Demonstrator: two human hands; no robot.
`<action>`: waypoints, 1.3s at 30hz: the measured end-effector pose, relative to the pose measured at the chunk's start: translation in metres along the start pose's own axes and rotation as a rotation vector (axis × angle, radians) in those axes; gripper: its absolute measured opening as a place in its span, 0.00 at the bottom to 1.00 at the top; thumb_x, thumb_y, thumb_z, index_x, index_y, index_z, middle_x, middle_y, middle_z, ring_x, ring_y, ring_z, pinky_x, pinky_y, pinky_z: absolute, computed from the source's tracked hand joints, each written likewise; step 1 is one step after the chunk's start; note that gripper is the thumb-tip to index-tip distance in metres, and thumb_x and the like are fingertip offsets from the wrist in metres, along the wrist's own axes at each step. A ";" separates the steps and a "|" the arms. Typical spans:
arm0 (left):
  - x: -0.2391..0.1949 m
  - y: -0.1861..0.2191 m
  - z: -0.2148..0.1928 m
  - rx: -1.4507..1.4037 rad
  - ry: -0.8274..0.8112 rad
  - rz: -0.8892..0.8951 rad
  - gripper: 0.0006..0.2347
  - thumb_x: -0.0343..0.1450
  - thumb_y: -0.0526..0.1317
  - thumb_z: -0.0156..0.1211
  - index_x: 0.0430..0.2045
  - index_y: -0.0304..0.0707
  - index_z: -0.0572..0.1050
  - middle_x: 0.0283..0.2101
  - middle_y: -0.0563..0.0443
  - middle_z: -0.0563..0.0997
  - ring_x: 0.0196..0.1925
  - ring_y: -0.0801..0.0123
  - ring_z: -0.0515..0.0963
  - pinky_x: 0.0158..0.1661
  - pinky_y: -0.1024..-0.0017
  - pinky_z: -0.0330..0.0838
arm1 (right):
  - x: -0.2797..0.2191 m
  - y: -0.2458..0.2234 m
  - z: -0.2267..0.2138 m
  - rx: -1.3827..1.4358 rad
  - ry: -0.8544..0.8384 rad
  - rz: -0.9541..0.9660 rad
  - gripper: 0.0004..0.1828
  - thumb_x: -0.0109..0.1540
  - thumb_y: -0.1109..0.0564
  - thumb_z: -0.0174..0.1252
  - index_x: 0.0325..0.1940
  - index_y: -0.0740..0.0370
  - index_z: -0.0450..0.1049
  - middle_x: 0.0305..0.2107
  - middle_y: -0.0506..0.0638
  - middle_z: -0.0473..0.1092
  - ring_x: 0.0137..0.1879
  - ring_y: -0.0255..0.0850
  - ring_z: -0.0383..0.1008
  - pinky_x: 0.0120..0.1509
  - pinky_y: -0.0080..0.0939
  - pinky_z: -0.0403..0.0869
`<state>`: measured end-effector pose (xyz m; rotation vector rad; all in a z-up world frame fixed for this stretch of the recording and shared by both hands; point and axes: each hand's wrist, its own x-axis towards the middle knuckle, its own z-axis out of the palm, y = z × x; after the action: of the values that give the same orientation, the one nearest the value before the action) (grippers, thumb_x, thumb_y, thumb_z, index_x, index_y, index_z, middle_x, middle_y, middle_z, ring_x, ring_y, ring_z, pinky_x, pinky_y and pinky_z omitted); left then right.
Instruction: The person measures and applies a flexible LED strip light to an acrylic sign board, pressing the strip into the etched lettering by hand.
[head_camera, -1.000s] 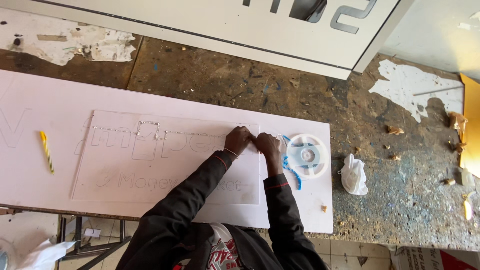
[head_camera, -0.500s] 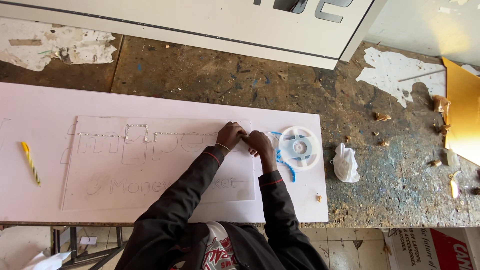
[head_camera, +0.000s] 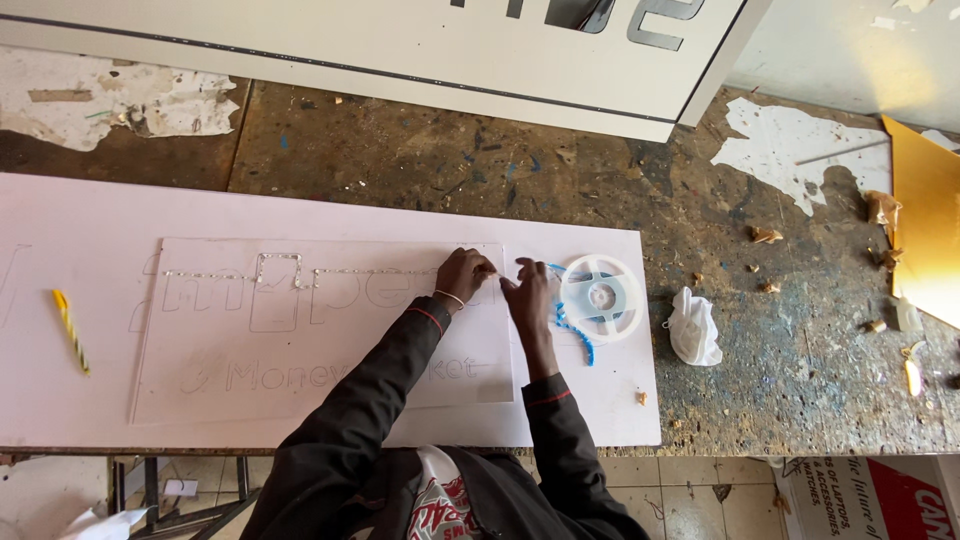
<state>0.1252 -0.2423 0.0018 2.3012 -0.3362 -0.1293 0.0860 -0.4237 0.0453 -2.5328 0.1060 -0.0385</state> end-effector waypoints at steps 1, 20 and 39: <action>0.001 0.001 0.000 0.009 0.001 0.012 0.03 0.76 0.40 0.74 0.42 0.52 0.86 0.41 0.56 0.84 0.52 0.61 0.83 0.56 0.59 0.83 | -0.005 -0.010 -0.015 0.138 0.083 0.000 0.26 0.64 0.57 0.74 0.66 0.62 0.78 0.47 0.61 0.76 0.57 0.62 0.84 0.64 0.64 0.80; 0.037 -0.009 0.009 0.110 -0.180 -0.026 0.02 0.75 0.41 0.75 0.38 0.54 0.87 0.42 0.51 0.88 0.55 0.47 0.87 0.59 0.54 0.82 | -0.037 0.027 -0.052 0.052 -0.052 -0.390 0.17 0.65 0.42 0.75 0.49 0.53 0.86 0.41 0.55 0.82 0.58 0.59 0.81 0.71 0.67 0.76; 0.079 -0.026 0.011 0.121 -0.420 -0.079 0.07 0.73 0.44 0.74 0.38 0.45 0.92 0.42 0.41 0.93 0.53 0.42 0.91 0.53 0.51 0.85 | -0.057 0.007 -0.005 -0.042 0.015 0.019 0.23 0.71 0.30 0.63 0.34 0.45 0.84 0.22 0.44 0.77 0.46 0.44 0.82 0.69 0.56 0.72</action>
<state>0.2035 -0.2556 -0.0235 2.3970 -0.4759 -0.6537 0.0283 -0.4278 0.0449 -2.5739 0.1380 -0.0488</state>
